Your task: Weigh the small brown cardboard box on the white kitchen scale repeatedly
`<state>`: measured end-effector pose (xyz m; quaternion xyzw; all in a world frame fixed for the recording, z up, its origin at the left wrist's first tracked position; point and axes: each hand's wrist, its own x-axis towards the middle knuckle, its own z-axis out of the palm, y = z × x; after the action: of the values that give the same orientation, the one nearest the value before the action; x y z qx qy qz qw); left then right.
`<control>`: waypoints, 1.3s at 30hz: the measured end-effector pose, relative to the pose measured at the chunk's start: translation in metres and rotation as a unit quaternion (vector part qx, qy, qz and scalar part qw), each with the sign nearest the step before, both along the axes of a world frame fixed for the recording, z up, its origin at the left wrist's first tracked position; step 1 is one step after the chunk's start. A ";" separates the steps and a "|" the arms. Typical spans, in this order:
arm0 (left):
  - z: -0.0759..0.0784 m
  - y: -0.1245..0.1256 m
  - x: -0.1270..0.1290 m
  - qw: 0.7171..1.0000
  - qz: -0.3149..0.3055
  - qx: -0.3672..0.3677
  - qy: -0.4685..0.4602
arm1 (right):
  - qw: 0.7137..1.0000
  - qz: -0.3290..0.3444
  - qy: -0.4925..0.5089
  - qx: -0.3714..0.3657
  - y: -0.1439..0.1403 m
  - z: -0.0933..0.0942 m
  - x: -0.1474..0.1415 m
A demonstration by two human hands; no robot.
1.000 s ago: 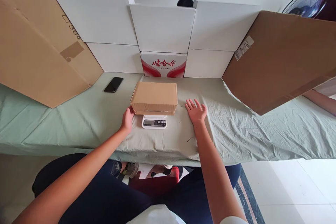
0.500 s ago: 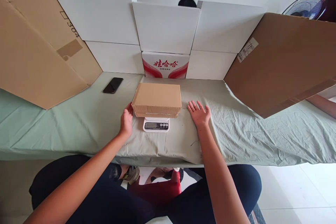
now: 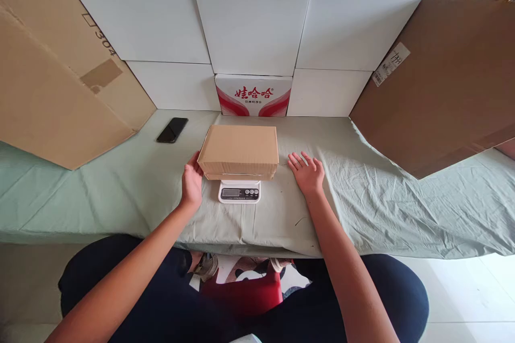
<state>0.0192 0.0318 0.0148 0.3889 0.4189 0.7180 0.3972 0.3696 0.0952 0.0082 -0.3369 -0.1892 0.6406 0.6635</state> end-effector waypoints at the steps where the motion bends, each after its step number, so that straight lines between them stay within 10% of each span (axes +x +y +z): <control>1: 0.002 0.000 0.002 1.000 -0.005 0.003 -0.001 | 1.000 -0.006 -0.012 0.004 -0.001 0.000 -0.002; 16: 0.014 -0.014 0.016 0.998 -0.030 -0.005 0.048 | 0.945 0.033 -0.251 0.206 -0.043 0.036 -0.080; 26: 0.001 -0.007 0.015 0.998 -0.040 0.002 0.047 | 0.914 0.018 -0.350 0.204 -0.054 0.016 -0.095; 34: 0.016 0.080 0.001 0.996 -0.083 0.002 0.020 | 0.888 -0.055 -0.340 0.305 0.035 0.040 -0.107; 39: -0.004 0.116 -0.004 0.996 -0.074 -0.044 0.001 | 0.906 -0.045 -0.302 0.293 0.079 0.028 -0.124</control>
<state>0.0147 0.1482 0.0109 0.4020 0.4208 0.6672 0.4650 0.2455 0.1745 0.0358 -0.3130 -0.5445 0.3929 0.6717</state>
